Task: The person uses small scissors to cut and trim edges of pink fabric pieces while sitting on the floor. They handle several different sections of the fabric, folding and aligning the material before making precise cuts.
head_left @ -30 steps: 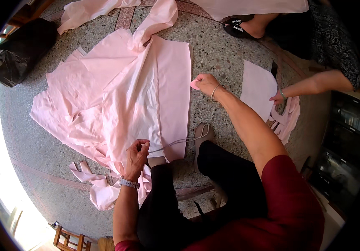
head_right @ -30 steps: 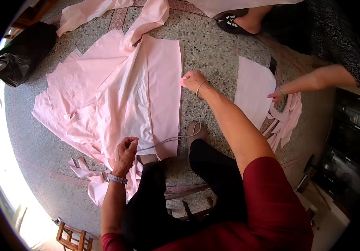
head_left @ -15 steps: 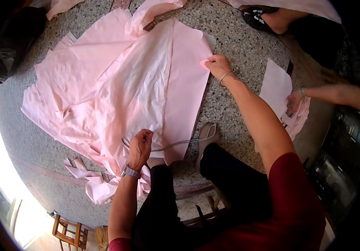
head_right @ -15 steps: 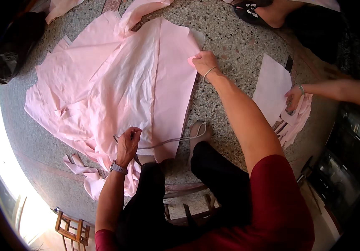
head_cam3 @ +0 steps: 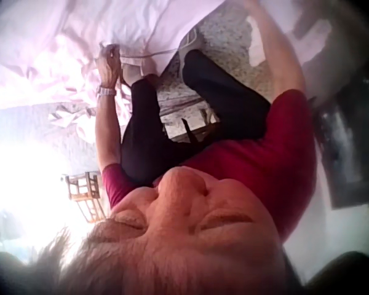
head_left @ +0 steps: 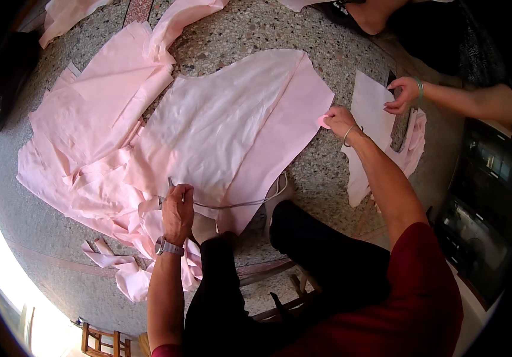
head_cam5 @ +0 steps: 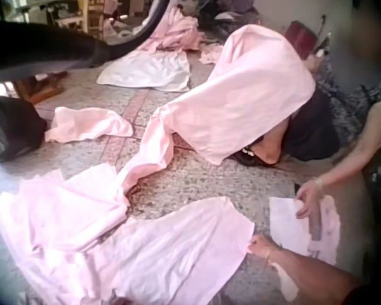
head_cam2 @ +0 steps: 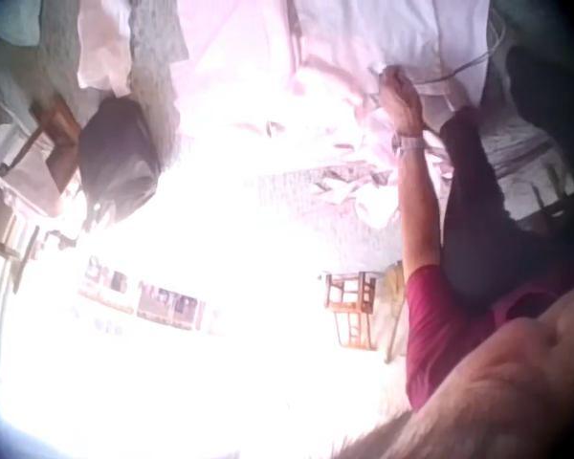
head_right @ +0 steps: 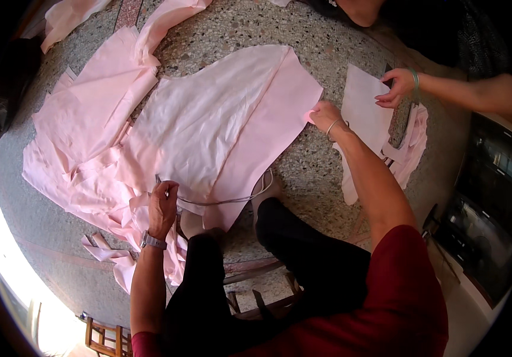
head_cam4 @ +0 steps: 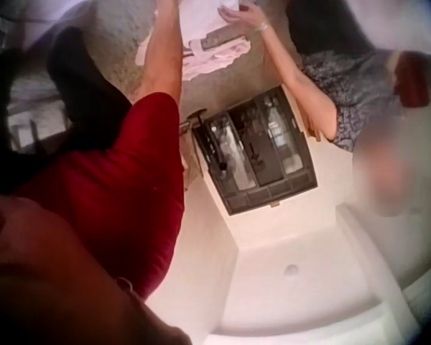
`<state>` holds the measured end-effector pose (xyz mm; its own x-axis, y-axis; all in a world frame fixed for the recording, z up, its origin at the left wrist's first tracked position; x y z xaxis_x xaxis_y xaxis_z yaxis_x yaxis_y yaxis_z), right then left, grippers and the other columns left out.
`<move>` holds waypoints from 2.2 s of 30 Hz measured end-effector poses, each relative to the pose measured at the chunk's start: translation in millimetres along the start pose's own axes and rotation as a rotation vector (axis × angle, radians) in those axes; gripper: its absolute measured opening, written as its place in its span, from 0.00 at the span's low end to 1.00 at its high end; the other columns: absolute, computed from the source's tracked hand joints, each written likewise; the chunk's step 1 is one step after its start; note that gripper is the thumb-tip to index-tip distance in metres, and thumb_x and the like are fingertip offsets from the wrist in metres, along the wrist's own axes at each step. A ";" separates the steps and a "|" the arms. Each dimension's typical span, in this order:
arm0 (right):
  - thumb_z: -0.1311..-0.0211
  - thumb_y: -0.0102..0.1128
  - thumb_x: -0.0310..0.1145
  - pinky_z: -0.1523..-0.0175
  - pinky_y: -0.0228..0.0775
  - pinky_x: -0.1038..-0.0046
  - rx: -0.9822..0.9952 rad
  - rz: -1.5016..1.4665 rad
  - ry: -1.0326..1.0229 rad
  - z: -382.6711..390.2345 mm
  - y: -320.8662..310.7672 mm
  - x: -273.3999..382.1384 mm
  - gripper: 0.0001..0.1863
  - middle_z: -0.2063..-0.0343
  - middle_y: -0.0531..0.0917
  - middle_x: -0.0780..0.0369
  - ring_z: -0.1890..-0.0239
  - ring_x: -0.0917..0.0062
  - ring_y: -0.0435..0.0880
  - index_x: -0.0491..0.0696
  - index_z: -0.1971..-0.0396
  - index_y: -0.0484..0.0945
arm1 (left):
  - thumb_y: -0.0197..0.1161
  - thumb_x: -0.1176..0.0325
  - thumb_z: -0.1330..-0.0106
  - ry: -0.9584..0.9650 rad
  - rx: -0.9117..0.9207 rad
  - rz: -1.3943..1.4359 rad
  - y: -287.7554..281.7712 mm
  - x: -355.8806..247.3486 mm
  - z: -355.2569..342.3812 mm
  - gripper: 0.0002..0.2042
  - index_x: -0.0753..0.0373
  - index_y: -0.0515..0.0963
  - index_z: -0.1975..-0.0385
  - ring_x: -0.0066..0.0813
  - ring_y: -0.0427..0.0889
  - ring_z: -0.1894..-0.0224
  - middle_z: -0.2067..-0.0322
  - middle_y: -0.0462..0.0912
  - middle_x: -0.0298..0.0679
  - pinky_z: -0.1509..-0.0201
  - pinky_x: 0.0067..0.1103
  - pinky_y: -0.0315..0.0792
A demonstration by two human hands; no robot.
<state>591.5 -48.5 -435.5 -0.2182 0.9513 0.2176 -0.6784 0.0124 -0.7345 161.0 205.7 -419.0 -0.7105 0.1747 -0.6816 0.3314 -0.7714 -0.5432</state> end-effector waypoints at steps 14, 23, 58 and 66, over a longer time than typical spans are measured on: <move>0.47 0.65 0.35 0.45 0.69 0.66 -0.068 0.233 -0.564 -65.8 28.6 227.7 0.09 0.55 0.81 0.50 0.47 0.62 0.78 0.44 0.70 0.82 | 0.64 0.66 0.39 -0.146 -0.295 -0.324 -93.9 44.8 -79.2 0.20 0.56 0.66 0.49 0.52 0.80 0.61 0.64 0.79 0.49 0.60 0.41 0.71; 0.48 0.67 0.39 0.57 0.73 0.66 -0.052 0.005 -0.542 -52.8 -2.5 206.4 0.13 0.71 0.84 0.54 0.66 0.65 0.83 0.43 0.72 0.82 | 0.62 0.68 0.35 0.038 -0.485 -0.109 -129.8 4.7 -50.9 0.08 0.67 0.78 0.63 0.30 0.75 0.72 0.71 0.79 0.36 0.66 0.25 0.69; 0.33 0.55 0.33 0.65 0.71 0.62 0.043 0.013 -0.606 55.5 26.5 145.4 0.09 0.73 0.80 0.53 0.69 0.56 0.80 0.43 0.64 0.70 | 0.57 0.80 0.44 0.428 0.496 -0.228 55.7 -77.2 12.3 0.14 0.60 0.78 0.58 0.48 0.81 0.62 0.59 0.78 0.42 0.61 0.36 0.75; 0.39 0.52 0.26 0.66 0.77 0.60 -0.104 0.060 -0.888 94.1 128.3 217.6 0.03 0.65 0.76 0.54 0.69 0.56 0.83 0.44 0.67 0.69 | 0.49 0.87 0.44 0.448 0.175 -0.663 56.6 -84.3 -62.7 0.36 0.59 0.55 0.31 0.44 0.51 0.27 0.28 0.51 0.40 0.29 0.47 0.53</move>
<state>391.0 131.1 -421.9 -0.7430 0.3624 0.5627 -0.5910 0.0393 -0.8057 278.6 185.7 -423.1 -0.3968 0.8276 -0.3971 -0.1988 -0.4998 -0.8430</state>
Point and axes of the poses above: each hand's wrist, its own z-axis away from the middle knuckle, its own y-axis out of the palm, x = y × z, the point moved 10 cm from there along -z, towards the middle knuckle
